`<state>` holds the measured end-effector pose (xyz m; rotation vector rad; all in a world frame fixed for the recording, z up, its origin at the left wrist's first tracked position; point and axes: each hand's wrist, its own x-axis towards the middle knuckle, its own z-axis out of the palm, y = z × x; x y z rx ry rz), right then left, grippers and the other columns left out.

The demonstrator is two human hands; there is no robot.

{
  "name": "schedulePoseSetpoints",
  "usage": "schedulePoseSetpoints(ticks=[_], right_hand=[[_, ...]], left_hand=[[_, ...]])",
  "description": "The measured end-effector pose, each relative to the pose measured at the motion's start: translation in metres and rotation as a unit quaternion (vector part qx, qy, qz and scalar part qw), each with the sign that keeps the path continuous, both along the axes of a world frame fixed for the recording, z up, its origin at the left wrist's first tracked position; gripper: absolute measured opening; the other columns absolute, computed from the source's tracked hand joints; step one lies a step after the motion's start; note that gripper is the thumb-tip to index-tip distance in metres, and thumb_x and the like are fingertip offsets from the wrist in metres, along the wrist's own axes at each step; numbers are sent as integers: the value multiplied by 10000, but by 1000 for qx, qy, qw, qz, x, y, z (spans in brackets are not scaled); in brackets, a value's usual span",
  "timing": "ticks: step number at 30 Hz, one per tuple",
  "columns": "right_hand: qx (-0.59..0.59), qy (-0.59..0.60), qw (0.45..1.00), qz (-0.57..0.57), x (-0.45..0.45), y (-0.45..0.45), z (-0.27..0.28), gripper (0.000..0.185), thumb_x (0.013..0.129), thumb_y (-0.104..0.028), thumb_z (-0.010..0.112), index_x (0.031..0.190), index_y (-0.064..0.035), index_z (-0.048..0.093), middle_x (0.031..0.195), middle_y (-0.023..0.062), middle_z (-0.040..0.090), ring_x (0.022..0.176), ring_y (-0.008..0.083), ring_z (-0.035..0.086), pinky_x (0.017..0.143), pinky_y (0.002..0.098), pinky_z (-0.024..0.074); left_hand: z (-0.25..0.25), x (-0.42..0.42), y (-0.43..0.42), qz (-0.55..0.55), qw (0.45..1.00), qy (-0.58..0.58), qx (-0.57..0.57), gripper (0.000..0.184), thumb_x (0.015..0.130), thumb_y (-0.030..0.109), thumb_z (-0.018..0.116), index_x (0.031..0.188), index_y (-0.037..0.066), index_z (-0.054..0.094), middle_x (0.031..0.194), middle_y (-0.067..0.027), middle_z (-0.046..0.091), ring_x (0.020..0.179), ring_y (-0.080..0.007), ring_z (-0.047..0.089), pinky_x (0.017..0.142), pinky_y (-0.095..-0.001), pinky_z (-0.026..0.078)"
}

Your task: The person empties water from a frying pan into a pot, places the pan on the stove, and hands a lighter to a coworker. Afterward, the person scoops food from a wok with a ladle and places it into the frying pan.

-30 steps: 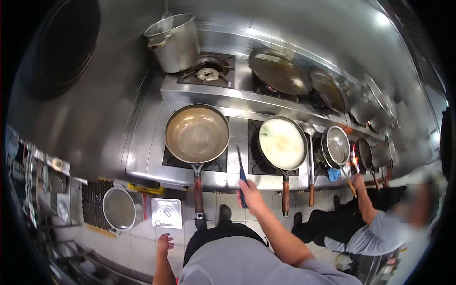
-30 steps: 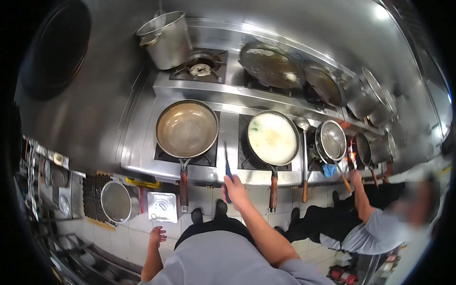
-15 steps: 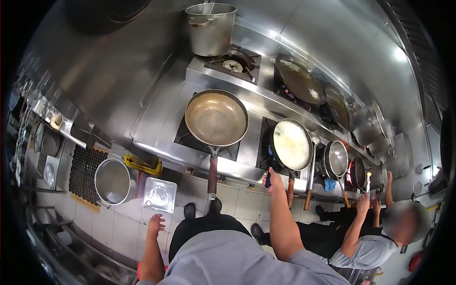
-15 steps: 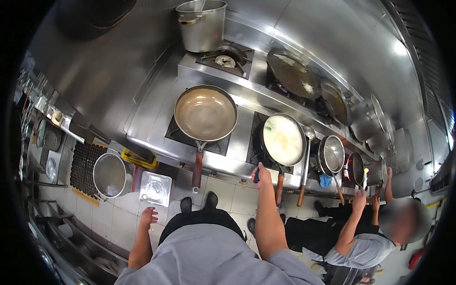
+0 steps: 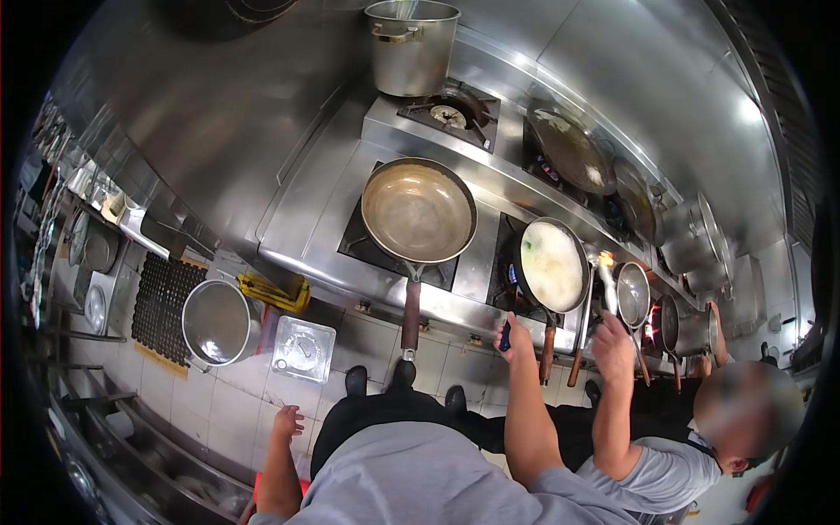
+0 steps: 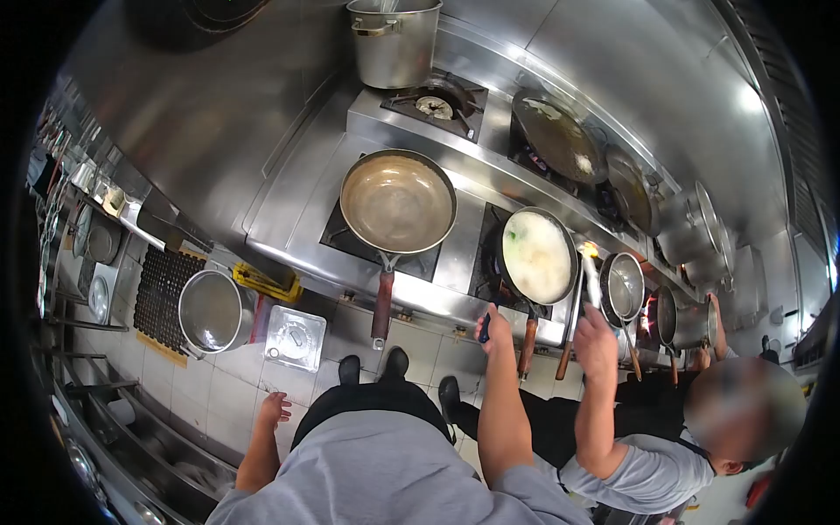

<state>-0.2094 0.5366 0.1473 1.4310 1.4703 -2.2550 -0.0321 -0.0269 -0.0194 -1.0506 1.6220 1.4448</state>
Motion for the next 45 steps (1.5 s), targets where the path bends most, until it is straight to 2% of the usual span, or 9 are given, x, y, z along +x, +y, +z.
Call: schedulePoseSetpoints(ticks=[14, 31, 32, 33, 34, 39, 41, 42, 45], right_hand=[[-4, 33, 983, 178, 48, -126, 63, 257, 898, -322, 487, 931, -71, 442, 627, 32, 476, 440, 121, 454, 366, 261, 387], [52, 54, 997, 17, -3, -32, -15, 229, 897, -355, 431, 789, -158, 475, 564, -2, 500, 416, 124, 456, 372, 272, 388], [309, 95, 907, 270, -38, -33, -7, 215, 896, -317, 423, 805, -136, 494, 592, 23, 519, 459, 157, 492, 408, 298, 415], [523, 125, 690, 485, -73, -37, 2, 206, 894, -280, 415, 821, -114, 513, 620, 48, 538, 502, 191, 528, 444, 324, 442], [662, 139, 375, 633, -93, -43, 11, 203, 892, -243, 407, 837, -93, 532, 649, 73, 556, 545, 224, 565, 479, 351, 469], [652, 157, 368, 644, -113, -38, -12, 193, 833, -179, 425, 834, -10, 517, 743, 205, 579, 667, 364, 590, 641, 425, 492], [496, 50, 631, 594, -119, -44, -7, 195, 867, -221, 446, 914, -61, 548, 734, 98, 591, 618, 227, 576, 596, 302, 484], [492, 49, 630, 598, -120, -47, -8, 195, 867, -221, 446, 914, -61, 548, 734, 98, 591, 618, 227, 576, 596, 302, 484], [733, 235, 243, 591, -127, -38, -28, 328, 797, -323, 517, 949, -33, 529, 655, 44, 536, 608, 138, 538, 570, 278, 441]], left_hand=[[3, -63, 2, -19, 996, 80, 18, 305, 893, 300, 418, 1086, 86, 516, 825, -85, 603, 525, -171, 553, 432, -279, 453], [-2, -39, -19, -56, 998, 26, 4, 329, 868, 300, 409, 1114, 93, 482, 849, -103, 597, 547, -200, 563, 466, -312, 464], [0, -40, -19, -56, 998, 35, 2, 330, 868, 301, 408, 1113, 94, 483, 847, -101, 596, 547, -197, 562, 463, -308, 462], [2, -41, -19, -57, 998, 32, 0, 330, 868, 301, 408, 1113, 94, 483, 847, -101, 596, 547, -197, 562, 463, -308, 462], [4, -43, -18, -51, 998, 38, 6, 330, 869, 303, 409, 1114, 95, 484, 849, -100, 597, 549, -193, 561, 463, -303, 462], [16, -52, -12, -37, 998, 45, 9, 323, 882, 310, 406, 1114, 101, 489, 859, -93, 601, 547, -180, 554, 466, -293, 461], [14, -51, -10, -36, 998, 55, 12, 327, 891, 325, 401, 1114, 103, 492, 864, -88, 603, 547, -174, 552, 473, -288, 463], [14, -50, -10, -40, 997, 60, 15, 319, 900, 318, 390, 1116, 105, 491, 866, -82, 603, 553, -170, 553, 484, -289, 465], [12, -46, -8, -38, 998, 45, 15, 311, 904, 304, 384, 1118, 104, 489, 867, -80, 601, 566, -173, 557, 491, -296, 467]])
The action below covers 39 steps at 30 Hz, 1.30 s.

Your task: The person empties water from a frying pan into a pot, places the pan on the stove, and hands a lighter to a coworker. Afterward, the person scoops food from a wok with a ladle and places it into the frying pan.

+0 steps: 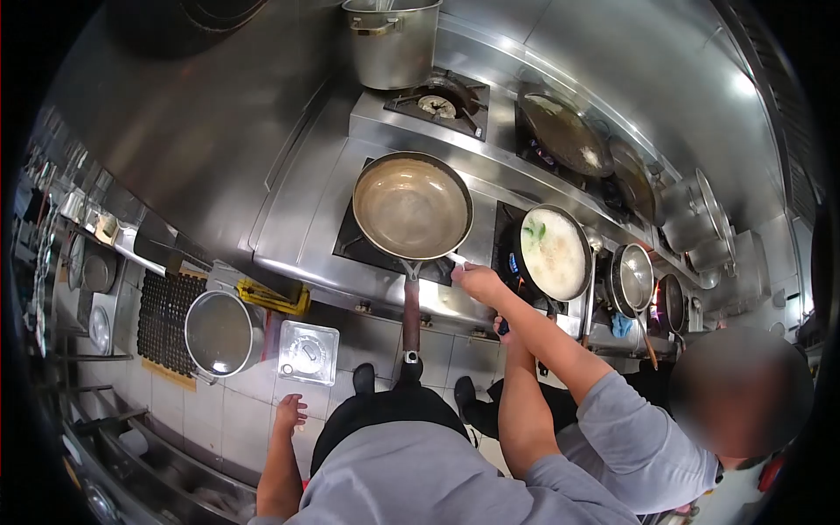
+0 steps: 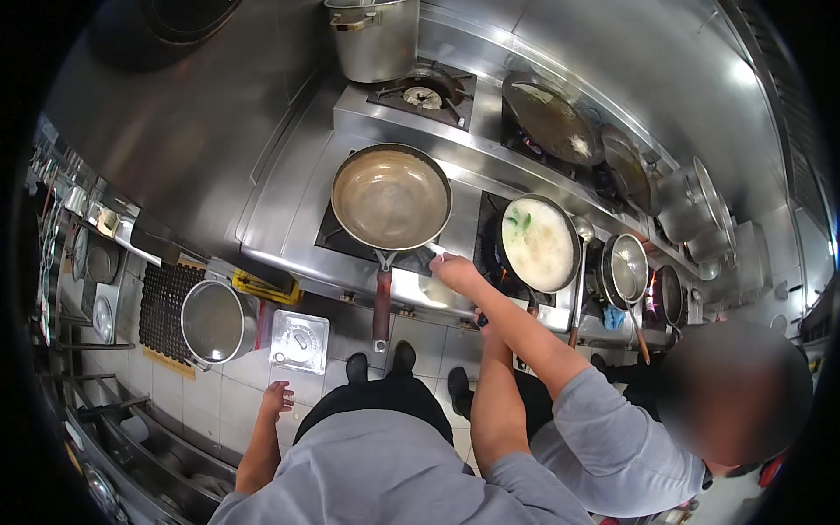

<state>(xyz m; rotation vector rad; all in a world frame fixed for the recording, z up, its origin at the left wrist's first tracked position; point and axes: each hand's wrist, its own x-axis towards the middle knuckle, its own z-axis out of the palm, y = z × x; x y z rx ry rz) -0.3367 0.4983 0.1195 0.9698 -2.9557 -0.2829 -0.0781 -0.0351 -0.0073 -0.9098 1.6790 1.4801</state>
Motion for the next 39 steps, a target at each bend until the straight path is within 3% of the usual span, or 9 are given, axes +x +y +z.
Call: schedulePoseSetpoints(ticks=[2, 3, 9, 10, 12, 13, 28, 36, 39], right_hand=[[-166, -138, 943, -255, -4, -13, 2, 310, 806, -308, 517, 930, -25, 528, 653, 41, 542, 613, 154, 549, 584, 269, 452], [-313, -260, 775, -483, -5, -20, 5, 293, 815, -293, 518, 911, -16, 526, 652, 38, 547, 617, 169, 560, 598, 261, 463], [-270, -172, 863, -391, -35, 38, -136, 224, 842, -256, 444, 875, -49, 523, 608, 37, 510, 515, 228, 524, 496, 311, 458], [-388, -203, 776, -454, 7, 34, -94, 208, 852, -267, 448, 864, -70, 513, 601, 26, 501, 495, 197, 503, 465, 291, 434], [-727, -232, 355, -540, 112, 34, -22, 184, 871, -288, 455, 842, -111, 494, 585, 4, 483, 456, 134, 461, 402, 251, 385], [-773, -209, 248, -545, 135, 23, 5, 177, 881, -299, 459, 831, -132, 485, 578, -7, 474, 436, 103, 440, 370, 231, 361], [-767, -235, 301, -515, 202, -24, 51, 273, 913, -346, 442, 1010, -91, 460, 655, 27, 497, 475, 124, 482, 401, 256, 402], [-880, -355, 185, -256, 273, -48, 82, 554, 825, -273, 605, 1278, -79, 352, 917, 95, 543, 870, 228, 550, 798, 379, 443], [-855, -388, 241, -244, 299, -53, 106, 551, 823, -239, 612, 1260, -20, 359, 968, 92, 532, 916, 218, 548, 857, 380, 427]], left_hand=[[-1, 3, 2, -2, 1000, -5, -2, 308, 906, 299, 381, 1118, 103, 487, 865, -78, 599, 569, -174, 556, 491, -299, 467], [-2, 5, 1, -7, 1000, -10, -6, 305, 907, 294, 378, 1119, 103, 486, 864, -77, 597, 572, -176, 556, 491, -303, 467], [-5, 11, -1, -1, 1000, -9, 2, 307, 909, 295, 373, 1120, 101, 484, 858, -75, 594, 567, -180, 550, 490, -302, 464], [-6, 11, -2, -2, 1000, -9, 2, 307, 909, 295, 373, 1120, 101, 484, 858, -75, 594, 567, -180, 550, 490, -302, 464], [-9, 9, -1, -9, 1000, -7, -3, 308, 909, 300, 373, 1120, 106, 485, 862, -74, 594, 563, -180, 547, 494, -304, 464], [-9, 7, 0, -11, 1000, -4, -2, 308, 909, 300, 373, 1120, 106, 485, 862, -74, 594, 563, -180, 547, 494, -304, 464], [-5, -16, 5, -68, 998, 0, -1, 351, 899, 321, 357, 1143, 94, 468, 926, -106, 598, 602, -203, 567, 529, -322, 477], [-29, -33, 1, -127, 992, -5, 11, 416, 890, 359, 362, 1179, 71, 442, 917, -141, 597, 563, -235, 572, 467, -335, 475], [-55, -46, 0, -201, 979, -14, 42, 429, 892, 374, 354, 1172, 60, 440, 903, -154, 603, 541, -250, 574, 438, -341, 479]])
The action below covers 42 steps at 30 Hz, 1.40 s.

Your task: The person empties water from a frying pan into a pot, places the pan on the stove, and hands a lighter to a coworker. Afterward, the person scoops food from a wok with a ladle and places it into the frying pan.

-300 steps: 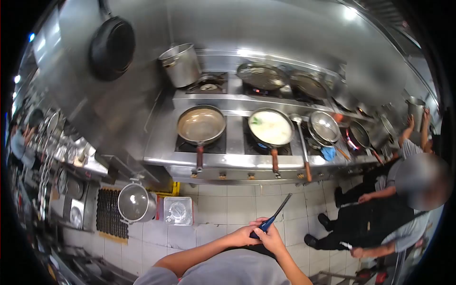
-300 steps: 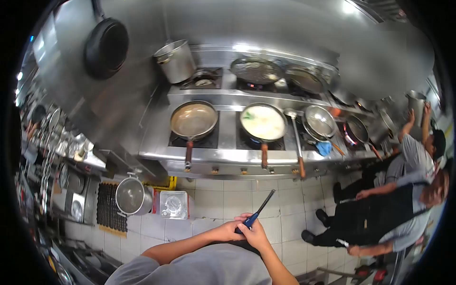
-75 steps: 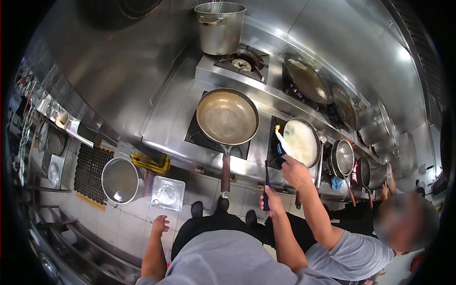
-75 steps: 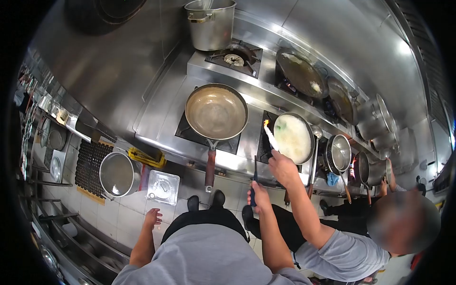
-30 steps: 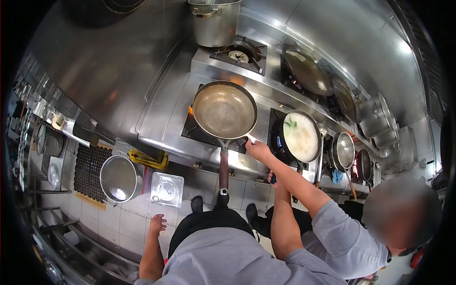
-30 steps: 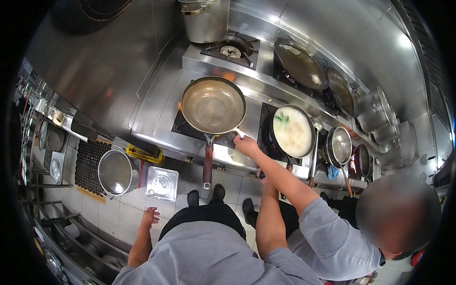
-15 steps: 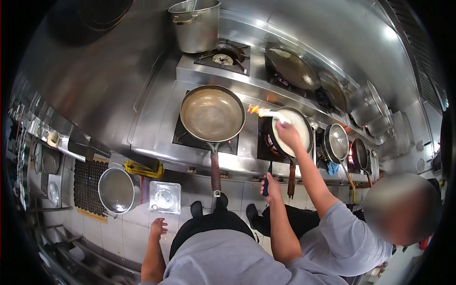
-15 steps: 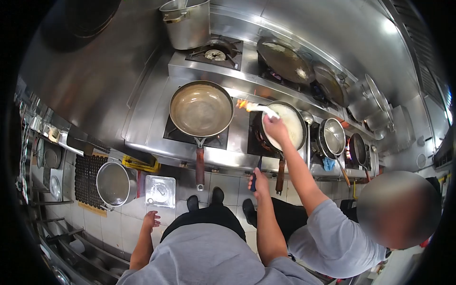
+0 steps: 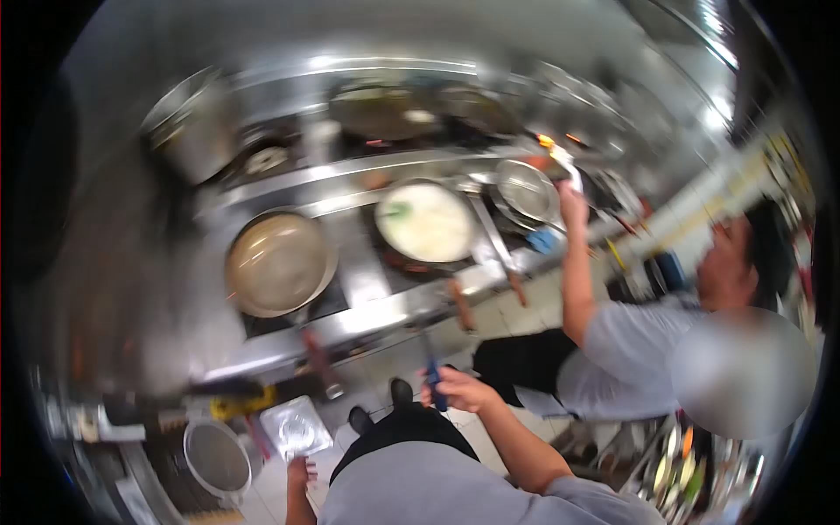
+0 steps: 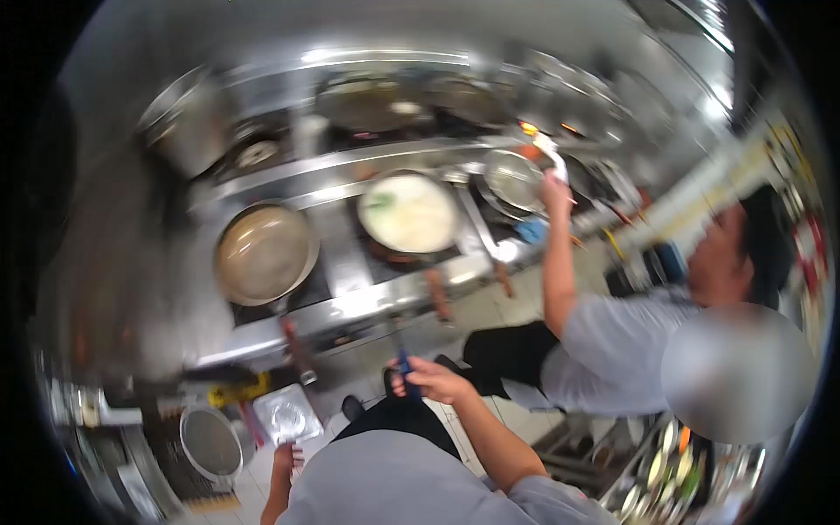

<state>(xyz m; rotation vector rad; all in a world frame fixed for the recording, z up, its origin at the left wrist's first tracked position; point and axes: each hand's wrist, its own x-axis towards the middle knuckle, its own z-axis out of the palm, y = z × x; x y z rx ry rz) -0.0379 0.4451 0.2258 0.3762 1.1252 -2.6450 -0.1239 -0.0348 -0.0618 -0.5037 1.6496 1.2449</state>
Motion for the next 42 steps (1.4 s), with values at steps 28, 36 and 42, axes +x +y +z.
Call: schedulePoseSetpoints(ticks=[28, 36, 42], right_hand=[[356, -303, 652, -597, 502, -137, 36, 334, 884, -319, 523, 1078, -46, 533, 898, 66, 577, 840, 135, 535, 751, 278, 428], [444, -345, 503, -656, 589, -157, 23, 281, 838, -282, 590, 1011, -61, 614, 872, 84, 506, 837, 180, 527, 745, 282, 422], [368, -374, 391, -756, 663, -192, 31, 287, 777, -222, 668, 1011, -65, 613, 764, 20, 556, 634, 83, 465, 584, 239, 410]], left_hand=[[-11, 167, 347, -746, 648, 120, 96, 319, 889, 262, 417, 1013, 28, 595, 918, -146, 619, 814, -237, 591, 700, -324, 460], [-6, 230, 384, -804, 544, 171, 172, 335, 899, 268, 402, 1009, 23, 602, 948, -156, 623, 870, -240, 596, 752, -326, 463], [25, 267, 431, -867, 354, 277, 215, 334, 896, 273, 418, 1005, 13, 597, 916, -140, 636, 794, -193, 604, 687, -307, 470]])
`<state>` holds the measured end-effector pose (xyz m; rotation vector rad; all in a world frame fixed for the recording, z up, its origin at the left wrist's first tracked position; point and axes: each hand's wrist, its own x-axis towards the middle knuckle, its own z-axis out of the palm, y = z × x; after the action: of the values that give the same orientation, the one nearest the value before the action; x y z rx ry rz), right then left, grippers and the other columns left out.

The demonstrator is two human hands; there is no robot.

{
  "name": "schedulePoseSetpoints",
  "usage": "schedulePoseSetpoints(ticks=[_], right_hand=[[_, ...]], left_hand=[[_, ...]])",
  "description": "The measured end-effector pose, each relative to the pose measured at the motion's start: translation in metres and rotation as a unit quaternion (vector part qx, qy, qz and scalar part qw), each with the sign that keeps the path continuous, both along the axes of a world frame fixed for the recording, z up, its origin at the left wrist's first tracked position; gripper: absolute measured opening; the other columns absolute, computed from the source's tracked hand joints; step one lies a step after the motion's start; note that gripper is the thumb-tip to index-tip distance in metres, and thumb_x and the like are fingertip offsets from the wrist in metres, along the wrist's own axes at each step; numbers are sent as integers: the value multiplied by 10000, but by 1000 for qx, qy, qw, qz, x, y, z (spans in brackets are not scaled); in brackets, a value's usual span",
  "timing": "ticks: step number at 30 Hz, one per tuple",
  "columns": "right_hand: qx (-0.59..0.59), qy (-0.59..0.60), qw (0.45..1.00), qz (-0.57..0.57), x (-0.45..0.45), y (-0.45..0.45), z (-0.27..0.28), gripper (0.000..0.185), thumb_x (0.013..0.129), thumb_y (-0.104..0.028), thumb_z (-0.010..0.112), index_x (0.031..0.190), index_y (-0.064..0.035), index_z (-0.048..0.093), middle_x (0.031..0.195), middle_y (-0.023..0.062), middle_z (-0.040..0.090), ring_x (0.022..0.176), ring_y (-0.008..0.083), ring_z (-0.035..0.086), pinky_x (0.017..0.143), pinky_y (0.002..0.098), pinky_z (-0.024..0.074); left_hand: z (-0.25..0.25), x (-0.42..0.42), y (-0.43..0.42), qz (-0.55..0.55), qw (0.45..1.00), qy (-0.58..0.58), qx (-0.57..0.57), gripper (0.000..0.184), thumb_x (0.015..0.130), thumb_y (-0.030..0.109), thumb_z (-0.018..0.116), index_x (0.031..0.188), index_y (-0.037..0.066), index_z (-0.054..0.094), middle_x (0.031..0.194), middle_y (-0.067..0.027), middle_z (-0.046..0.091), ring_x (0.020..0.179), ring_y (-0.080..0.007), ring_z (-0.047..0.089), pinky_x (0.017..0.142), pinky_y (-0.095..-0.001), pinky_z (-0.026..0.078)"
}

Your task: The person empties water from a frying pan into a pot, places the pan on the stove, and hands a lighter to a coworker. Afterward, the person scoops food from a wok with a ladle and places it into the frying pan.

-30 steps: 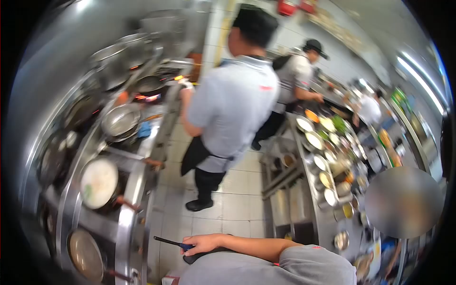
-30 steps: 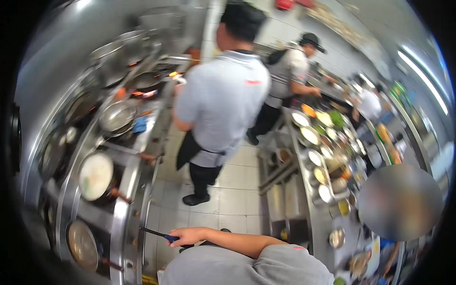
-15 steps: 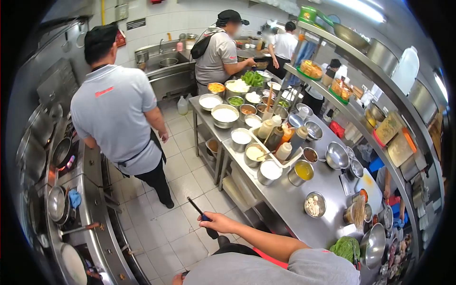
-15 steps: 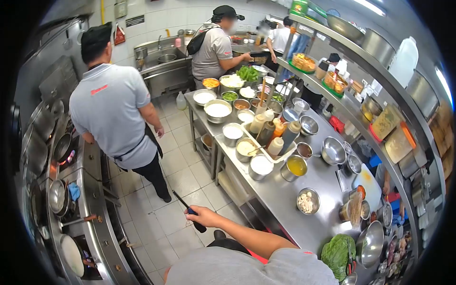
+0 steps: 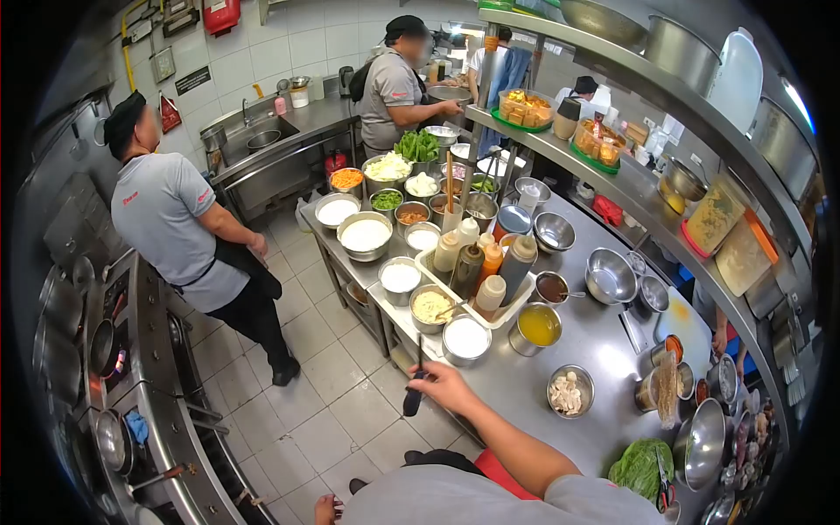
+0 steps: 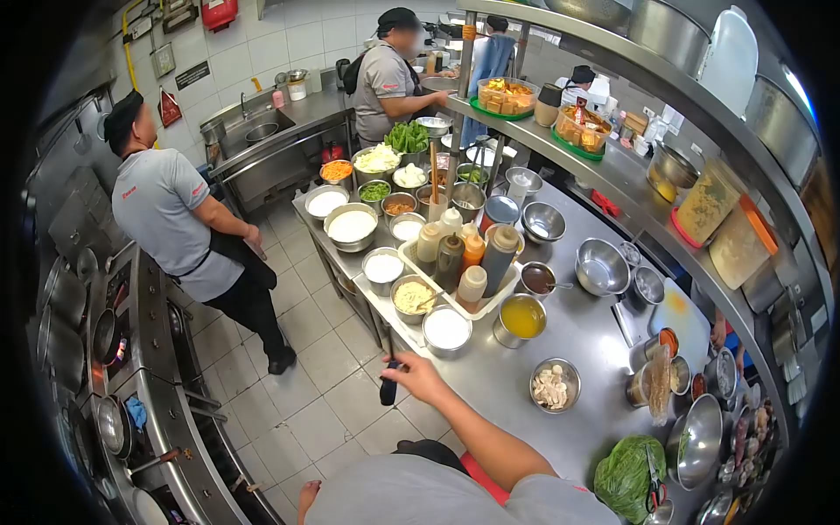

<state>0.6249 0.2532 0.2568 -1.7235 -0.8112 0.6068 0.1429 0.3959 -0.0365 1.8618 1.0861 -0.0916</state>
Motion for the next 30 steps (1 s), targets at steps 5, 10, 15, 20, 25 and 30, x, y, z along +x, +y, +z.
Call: schedulePoseSetpoints(ticks=[5, 10, 15, 20, 25, 30], right_hand=[[40, 93, 990, -99, 37, -4, 12, 265, 789, -159, 652, 1030, -68, 590, 756, -8, 580, 651, 54, 507, 586, 214, 427], [108, 70, 984, -121, 70, 29, 49, 196, 828, -32, 548, 1023, -40, 531, 955, 31, 601, 707, 69, 528, 627, 227, 456], [179, 76, 970, -143, 85, 84, 76, 182, 849, -21, 524, 1024, -34, 473, 972, 54, 606, 740, 76, 520, 642, 221, 441], [130, 119, 983, -57, 57, 159, 74, 198, 822, -48, 592, 989, -32, 488, 921, 59, 614, 740, 71, 519, 630, 223, 433], [18, 113, 993, -30, 9, 233, 35, 218, 774, -116, 683, 842, -60, 484, 709, 0, 557, 591, 64, 530, 522, 199, 441], [2, 138, 990, -9, -33, 291, 34, 370, 731, -184, 730, 709, -50, 386, 568, 31, 499, 478, 89, 523, 418, 236, 426]], left_hand=[[44, 62, 11, 150, 980, 34, -129, 333, 889, 276, 435, 1007, 7, 593, 874, -130, 644, 755, -184, 620, 615, -275, 462], [72, 97, 33, 249, 943, 17, -222, 275, 881, 232, 451, 985, 13, 583, 855, -91, 644, 730, -175, 610, 585, -269, 455], [46, 72, 81, 154, 976, 7, -155, 240, 873, 241, 473, 944, 32, 567, 788, -78, 625, 597, -164, 560, 497, -283, 448], [52, 113, 166, 192, 976, -73, -64, 277, 848, 266, 537, 876, -1, 606, 768, -77, 608, 594, -120, 531, 516, -265, 444], [234, 240, 220, 25, 943, -332, 0, 409, 750, 156, 672, 1111, 18, 541, 1113, -118, 561, 1007, -230, 546, 834, -322, 440], [316, 299, 216, -61, 919, -326, 214, 569, 703, 189, 708, 1193, 59, 450, 1132, -161, 530, 1029, -307, 530, 833, -360, 456]])
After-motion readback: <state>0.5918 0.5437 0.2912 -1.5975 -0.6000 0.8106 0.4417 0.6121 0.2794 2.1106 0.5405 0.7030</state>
